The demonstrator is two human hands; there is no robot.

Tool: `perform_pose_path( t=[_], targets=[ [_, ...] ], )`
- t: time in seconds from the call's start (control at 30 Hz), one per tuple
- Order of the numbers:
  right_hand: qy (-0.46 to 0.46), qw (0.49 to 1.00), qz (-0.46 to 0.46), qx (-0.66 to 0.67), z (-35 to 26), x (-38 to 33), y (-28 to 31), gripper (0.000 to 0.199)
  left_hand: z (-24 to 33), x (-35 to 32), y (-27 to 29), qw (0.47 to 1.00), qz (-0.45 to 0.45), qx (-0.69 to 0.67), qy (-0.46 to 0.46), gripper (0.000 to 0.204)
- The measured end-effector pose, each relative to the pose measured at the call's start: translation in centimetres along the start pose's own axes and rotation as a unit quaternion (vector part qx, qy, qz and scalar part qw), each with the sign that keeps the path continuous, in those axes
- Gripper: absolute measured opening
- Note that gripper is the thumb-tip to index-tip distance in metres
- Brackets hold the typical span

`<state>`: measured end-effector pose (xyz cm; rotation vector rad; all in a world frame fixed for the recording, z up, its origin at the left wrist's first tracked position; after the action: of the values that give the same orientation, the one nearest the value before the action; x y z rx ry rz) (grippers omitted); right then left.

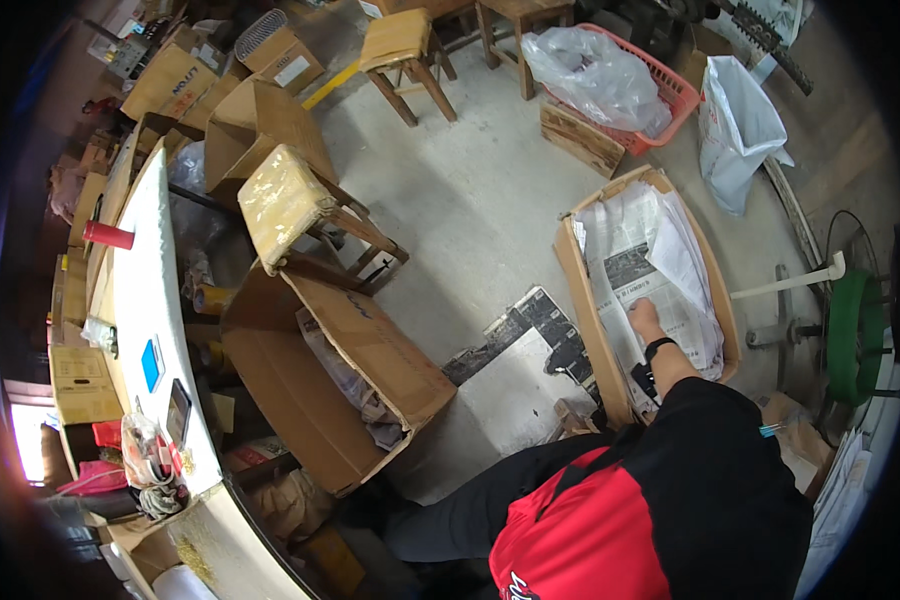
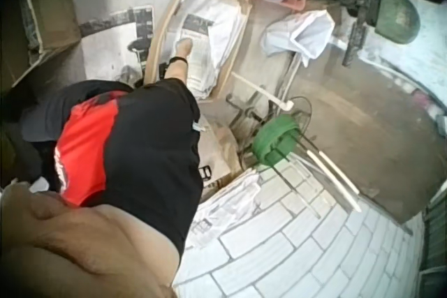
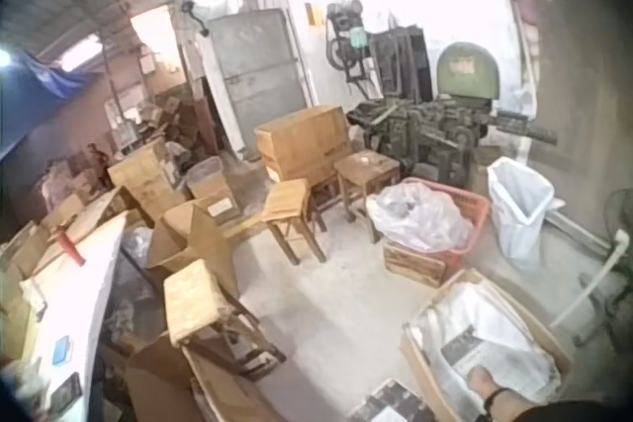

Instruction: The person scoops small yellow items from a table into clear plastic containers using a funnel and places the filled containers into a cardboard box. The person repeats this process multiple times, occasionally adjusting the funnel and containers.

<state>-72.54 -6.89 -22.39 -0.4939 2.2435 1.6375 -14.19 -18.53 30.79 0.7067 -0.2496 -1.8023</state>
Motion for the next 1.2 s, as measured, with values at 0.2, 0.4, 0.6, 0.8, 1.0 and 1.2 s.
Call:
perform_pose_path(
  t=[0.2,0.4,0.6,0.8,1.0,1.2],
  targets=[
    [-0.031,0.998,-0.059,0.023,-5.6,0.3,-3.8,0.032,0.9,0.2,-2.2,0.997,0.035,0.032,0.065,0.043],
    [0.099,0.991,-0.032,0.087,-15.2,3.8,-1.0,0.055,-4.7,-1.6,-0.3,0.979,0.036,-0.072,0.188,0.052],
    [0.069,0.996,-0.023,0.043,-18.0,6.3,-1.3,0.061,-5.0,-2.3,-2.3,0.97,0.043,-0.101,0.215,0.052],
    [0.101,0.993,-0.041,0.046,-19.1,4.7,1.1,0.064,-4.5,-1.9,-3.8,0.963,0.048,-0.1,0.244,0.054],
    [0.075,0.995,-0.001,0.071,-19.1,5.7,0.3,0.069,-4.6,-0.8,-5.0,0.964,0.069,-0.093,0.239,0.053],
    [0.017,0.874,0.137,0.467,-12.1,7.3,2.8,0.038,-4.4,1.0,-5.1,0.971,0.047,-0.156,0.173,0.051]
  ],
)
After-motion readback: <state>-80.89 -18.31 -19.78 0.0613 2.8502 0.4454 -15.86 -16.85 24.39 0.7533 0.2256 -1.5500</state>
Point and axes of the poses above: each hand's wrist, its own x-axis towards the middle knuckle, its own y-axis out of the back of the hand, z = x × y, the point moved 3 cm from there along x, towards the middle knuckle, and after that the axes turned 8 degrees about -y, right-handed, at the moved point
